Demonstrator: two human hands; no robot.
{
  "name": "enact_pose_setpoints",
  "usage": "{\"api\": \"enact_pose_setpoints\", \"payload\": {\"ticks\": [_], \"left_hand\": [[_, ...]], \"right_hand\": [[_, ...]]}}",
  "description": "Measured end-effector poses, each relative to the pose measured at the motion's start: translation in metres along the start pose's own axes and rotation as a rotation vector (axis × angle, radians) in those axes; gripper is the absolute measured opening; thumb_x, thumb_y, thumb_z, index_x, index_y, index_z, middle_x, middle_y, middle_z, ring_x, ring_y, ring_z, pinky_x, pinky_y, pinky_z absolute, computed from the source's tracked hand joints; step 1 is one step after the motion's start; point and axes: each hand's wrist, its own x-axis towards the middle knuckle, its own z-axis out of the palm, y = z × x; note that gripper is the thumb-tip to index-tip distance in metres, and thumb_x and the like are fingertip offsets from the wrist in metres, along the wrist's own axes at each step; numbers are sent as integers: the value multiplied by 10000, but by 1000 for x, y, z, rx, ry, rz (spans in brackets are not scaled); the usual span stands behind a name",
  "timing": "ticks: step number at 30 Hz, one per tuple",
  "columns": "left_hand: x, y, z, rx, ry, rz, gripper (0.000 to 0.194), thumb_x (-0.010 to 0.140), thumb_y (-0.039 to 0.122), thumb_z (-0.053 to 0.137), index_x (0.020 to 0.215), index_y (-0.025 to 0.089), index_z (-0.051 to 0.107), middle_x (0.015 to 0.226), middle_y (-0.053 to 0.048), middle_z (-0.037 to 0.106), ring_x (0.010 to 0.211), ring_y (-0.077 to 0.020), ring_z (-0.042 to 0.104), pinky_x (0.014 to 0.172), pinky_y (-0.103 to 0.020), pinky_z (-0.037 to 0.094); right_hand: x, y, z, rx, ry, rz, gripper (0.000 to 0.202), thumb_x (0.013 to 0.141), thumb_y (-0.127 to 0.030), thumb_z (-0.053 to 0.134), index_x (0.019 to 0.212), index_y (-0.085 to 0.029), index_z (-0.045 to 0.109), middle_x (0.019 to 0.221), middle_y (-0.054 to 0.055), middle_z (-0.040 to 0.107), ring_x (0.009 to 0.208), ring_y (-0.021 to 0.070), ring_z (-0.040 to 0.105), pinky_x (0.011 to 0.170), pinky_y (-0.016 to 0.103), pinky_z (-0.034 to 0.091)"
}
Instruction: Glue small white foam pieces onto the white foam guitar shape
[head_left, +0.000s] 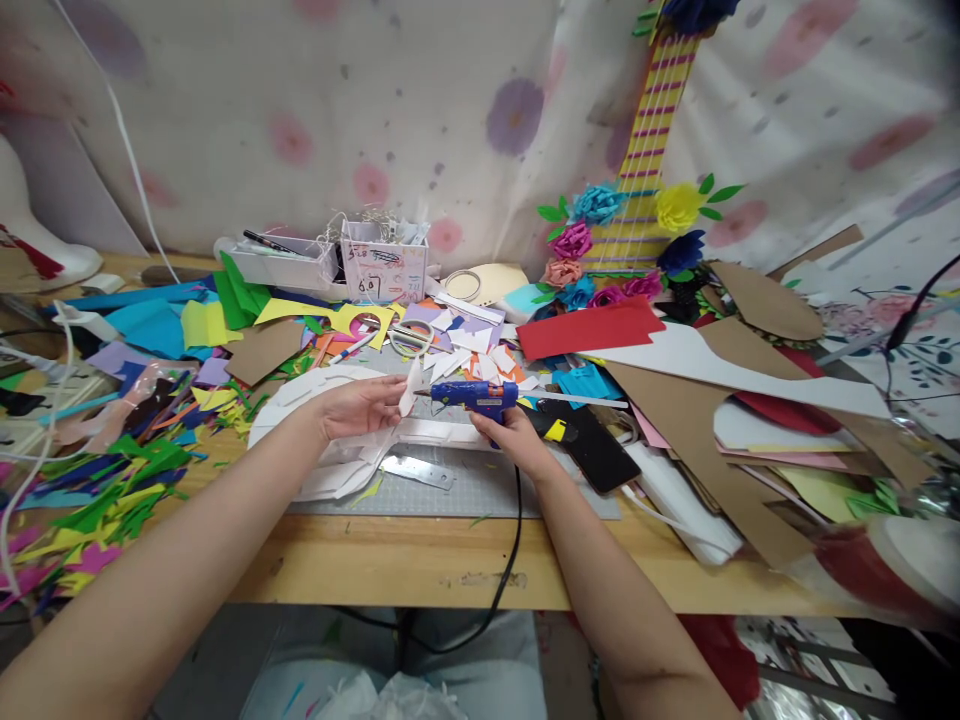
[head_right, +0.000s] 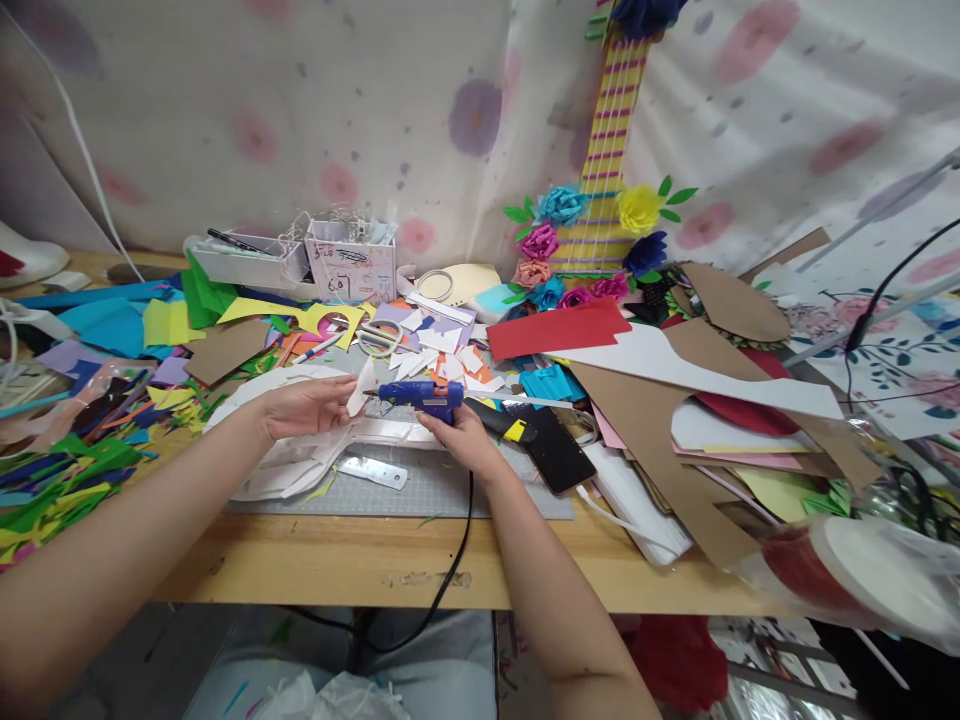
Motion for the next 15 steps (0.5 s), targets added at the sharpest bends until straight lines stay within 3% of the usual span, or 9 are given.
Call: {"api": "enact_pose_setpoints", "payload": {"ticks": [6,15], "left_hand": [[-1,-4,2,-10,-35,1,97,778,188,676,864,152,649,761,-21,600,670,-97,569,549,-188,428],[-6,-7,0,0,-54,-27,105,802,214,653,879,145,673,732,-24,591,665,-92,561,575,-181,437]], "right_hand": [[1,-2,-5,-103,66,-58,314,682,-497,659,761,-193,660,578,-5,506,582,135,447,530,262,361],[3,4,-10,-91,112,-53,365,666,-519,668,821,-189,670,578,-7,518,603,149,473,565,279,393]]}}
